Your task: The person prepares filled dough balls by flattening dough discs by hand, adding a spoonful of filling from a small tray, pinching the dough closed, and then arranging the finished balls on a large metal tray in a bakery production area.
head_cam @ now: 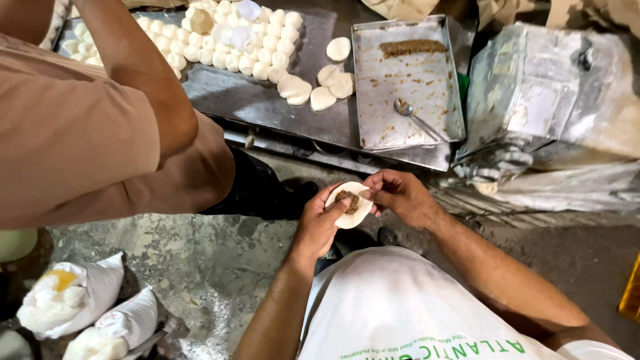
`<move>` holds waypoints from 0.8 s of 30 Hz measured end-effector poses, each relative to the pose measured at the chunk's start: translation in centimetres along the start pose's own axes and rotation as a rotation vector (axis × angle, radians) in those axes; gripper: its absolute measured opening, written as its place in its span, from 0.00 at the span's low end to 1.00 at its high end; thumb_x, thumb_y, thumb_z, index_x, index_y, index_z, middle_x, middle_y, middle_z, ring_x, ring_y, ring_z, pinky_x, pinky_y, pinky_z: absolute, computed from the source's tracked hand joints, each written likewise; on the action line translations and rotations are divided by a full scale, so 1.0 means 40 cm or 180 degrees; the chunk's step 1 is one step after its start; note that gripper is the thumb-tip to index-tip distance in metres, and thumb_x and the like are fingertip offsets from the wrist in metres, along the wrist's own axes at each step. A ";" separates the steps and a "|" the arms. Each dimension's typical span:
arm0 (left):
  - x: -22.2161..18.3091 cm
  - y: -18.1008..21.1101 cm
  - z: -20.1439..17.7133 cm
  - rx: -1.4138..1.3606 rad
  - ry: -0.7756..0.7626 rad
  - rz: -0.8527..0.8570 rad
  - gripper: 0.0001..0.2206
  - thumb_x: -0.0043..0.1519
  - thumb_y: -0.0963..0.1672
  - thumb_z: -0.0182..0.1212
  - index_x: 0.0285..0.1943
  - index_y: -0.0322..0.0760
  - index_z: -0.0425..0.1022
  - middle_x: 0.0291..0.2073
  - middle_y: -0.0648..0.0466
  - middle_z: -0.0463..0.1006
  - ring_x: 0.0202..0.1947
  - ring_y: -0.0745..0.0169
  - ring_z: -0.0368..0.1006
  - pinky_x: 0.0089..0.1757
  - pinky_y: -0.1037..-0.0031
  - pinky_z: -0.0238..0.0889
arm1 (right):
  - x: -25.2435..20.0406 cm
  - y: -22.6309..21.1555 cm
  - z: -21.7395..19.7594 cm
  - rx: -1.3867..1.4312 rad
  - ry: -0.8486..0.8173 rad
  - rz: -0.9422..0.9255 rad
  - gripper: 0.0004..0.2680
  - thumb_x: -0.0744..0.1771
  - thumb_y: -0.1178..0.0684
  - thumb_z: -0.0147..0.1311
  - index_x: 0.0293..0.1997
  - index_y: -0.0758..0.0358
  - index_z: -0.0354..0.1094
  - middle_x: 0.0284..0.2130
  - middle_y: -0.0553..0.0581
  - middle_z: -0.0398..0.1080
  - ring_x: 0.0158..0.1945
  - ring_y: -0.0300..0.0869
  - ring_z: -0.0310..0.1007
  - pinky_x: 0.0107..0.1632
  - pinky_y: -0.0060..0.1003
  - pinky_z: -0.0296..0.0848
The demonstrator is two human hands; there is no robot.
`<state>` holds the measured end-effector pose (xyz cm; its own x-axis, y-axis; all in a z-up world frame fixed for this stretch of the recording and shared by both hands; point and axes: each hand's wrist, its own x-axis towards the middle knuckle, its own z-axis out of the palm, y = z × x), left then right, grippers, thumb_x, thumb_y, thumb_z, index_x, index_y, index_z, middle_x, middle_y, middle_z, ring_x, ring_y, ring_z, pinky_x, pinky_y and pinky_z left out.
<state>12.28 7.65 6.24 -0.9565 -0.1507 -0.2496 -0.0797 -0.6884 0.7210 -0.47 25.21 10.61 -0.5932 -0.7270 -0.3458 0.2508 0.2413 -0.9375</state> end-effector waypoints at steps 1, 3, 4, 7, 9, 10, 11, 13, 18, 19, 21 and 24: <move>0.003 -0.002 0.013 -0.0077 -0.0050 0.0015 0.16 0.64 0.37 0.60 0.62 0.29 0.71 0.50 0.49 0.79 0.50 0.64 0.76 0.52 0.71 0.70 | 0.000 0.000 -0.017 0.0005 -0.0026 -0.0018 0.08 0.68 0.58 0.56 0.50 0.71 0.71 0.34 0.56 0.77 0.33 0.38 0.75 0.38 0.35 0.77; 0.013 -0.014 0.045 0.0182 0.0075 0.0051 0.17 0.63 0.36 0.61 0.61 0.27 0.72 0.49 0.49 0.79 0.48 0.64 0.76 0.52 0.71 0.70 | -0.003 -0.005 -0.060 0.0045 -0.0100 -0.0004 0.09 0.68 0.57 0.55 0.51 0.70 0.71 0.35 0.56 0.77 0.34 0.37 0.76 0.39 0.35 0.78; 0.023 -0.022 0.061 0.0316 0.0130 0.0060 0.17 0.62 0.36 0.61 0.61 0.27 0.73 0.49 0.49 0.79 0.48 0.64 0.76 0.51 0.71 0.71 | -0.007 -0.010 -0.087 0.0079 -0.0148 0.0027 0.09 0.68 0.57 0.54 0.52 0.70 0.71 0.35 0.56 0.78 0.34 0.37 0.77 0.39 0.34 0.79; 0.047 -0.052 0.102 0.0557 0.0078 0.0273 0.17 0.62 0.36 0.62 0.61 0.27 0.73 0.49 0.50 0.80 0.48 0.64 0.76 0.51 0.72 0.70 | -0.025 -0.014 -0.160 -0.0160 -0.0265 0.0204 0.10 0.68 0.57 0.54 0.54 0.68 0.71 0.34 0.56 0.78 0.35 0.37 0.78 0.41 0.34 0.80; 0.056 -0.063 0.134 0.0599 0.0125 0.0200 0.17 0.62 0.36 0.63 0.61 0.27 0.73 0.48 0.50 0.80 0.47 0.65 0.76 0.50 0.72 0.71 | -0.028 -0.019 -0.191 -0.0338 -0.0322 0.0210 0.10 0.67 0.58 0.55 0.53 0.69 0.72 0.34 0.56 0.78 0.35 0.37 0.78 0.41 0.34 0.80; 0.063 -0.062 0.150 0.0625 0.0142 0.0179 0.17 0.61 0.36 0.63 0.61 0.27 0.74 0.48 0.50 0.80 0.47 0.65 0.76 0.49 0.72 0.72 | -0.028 -0.021 -0.197 -0.0372 -0.0339 0.0163 0.10 0.67 0.58 0.56 0.52 0.70 0.73 0.34 0.56 0.78 0.35 0.37 0.78 0.41 0.35 0.80; 0.064 -0.062 0.165 0.0672 0.0190 0.0204 0.18 0.61 0.37 0.63 0.61 0.28 0.73 0.48 0.50 0.80 0.47 0.66 0.76 0.49 0.73 0.72 | -0.035 -0.019 -0.200 -0.0387 -0.0351 0.0133 0.09 0.67 0.59 0.57 0.51 0.71 0.74 0.35 0.56 0.79 0.35 0.38 0.77 0.40 0.35 0.80; 0.072 -0.057 0.190 0.0766 0.0275 0.0266 0.19 0.61 0.37 0.63 0.62 0.31 0.73 0.48 0.51 0.80 0.46 0.67 0.76 0.48 0.75 0.71 | -0.043 -0.020 -0.213 -0.0384 -0.0335 0.0067 0.09 0.67 0.59 0.57 0.51 0.71 0.74 0.34 0.56 0.78 0.35 0.37 0.77 0.41 0.34 0.79; 0.071 -0.036 0.230 0.1486 0.0490 0.0295 0.15 0.62 0.39 0.65 0.58 0.31 0.74 0.44 0.52 0.81 0.43 0.69 0.76 0.45 0.75 0.73 | -0.036 -0.043 -0.234 -0.0467 -0.0460 0.0060 0.09 0.67 0.59 0.58 0.50 0.70 0.74 0.33 0.56 0.79 0.34 0.37 0.78 0.41 0.34 0.80; 0.067 -0.034 0.232 0.1595 0.0486 0.0242 0.13 0.62 0.40 0.65 0.56 0.30 0.76 0.44 0.52 0.82 0.43 0.69 0.77 0.45 0.75 0.73 | -0.032 -0.045 -0.235 -0.0445 -0.0453 0.0139 0.09 0.66 0.59 0.58 0.50 0.70 0.74 0.33 0.56 0.79 0.34 0.37 0.78 0.40 0.35 0.80; 0.067 -0.033 0.230 0.1676 0.0475 0.0305 0.13 0.62 0.40 0.64 0.56 0.30 0.76 0.43 0.53 0.82 0.42 0.70 0.77 0.44 0.76 0.73 | -0.026 -0.044 -0.236 -0.0499 -0.0490 0.0066 0.09 0.66 0.59 0.58 0.49 0.70 0.74 0.33 0.56 0.79 0.33 0.37 0.78 0.40 0.34 0.80; 0.070 -0.027 0.217 0.1731 0.0412 0.0465 0.13 0.63 0.40 0.65 0.55 0.30 0.77 0.43 0.53 0.82 0.42 0.70 0.76 0.45 0.77 0.72 | -0.023 -0.045 -0.228 -0.0721 -0.0498 -0.0214 0.08 0.67 0.57 0.58 0.47 0.70 0.75 0.32 0.54 0.79 0.34 0.34 0.76 0.40 0.31 0.78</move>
<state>7.27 14.13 10.36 -0.9291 -0.3260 -0.1748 -0.1147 -0.1953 0.9740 -7.36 31.31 12.27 -0.4729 -0.8324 -0.2889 0.0272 0.3140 -0.9490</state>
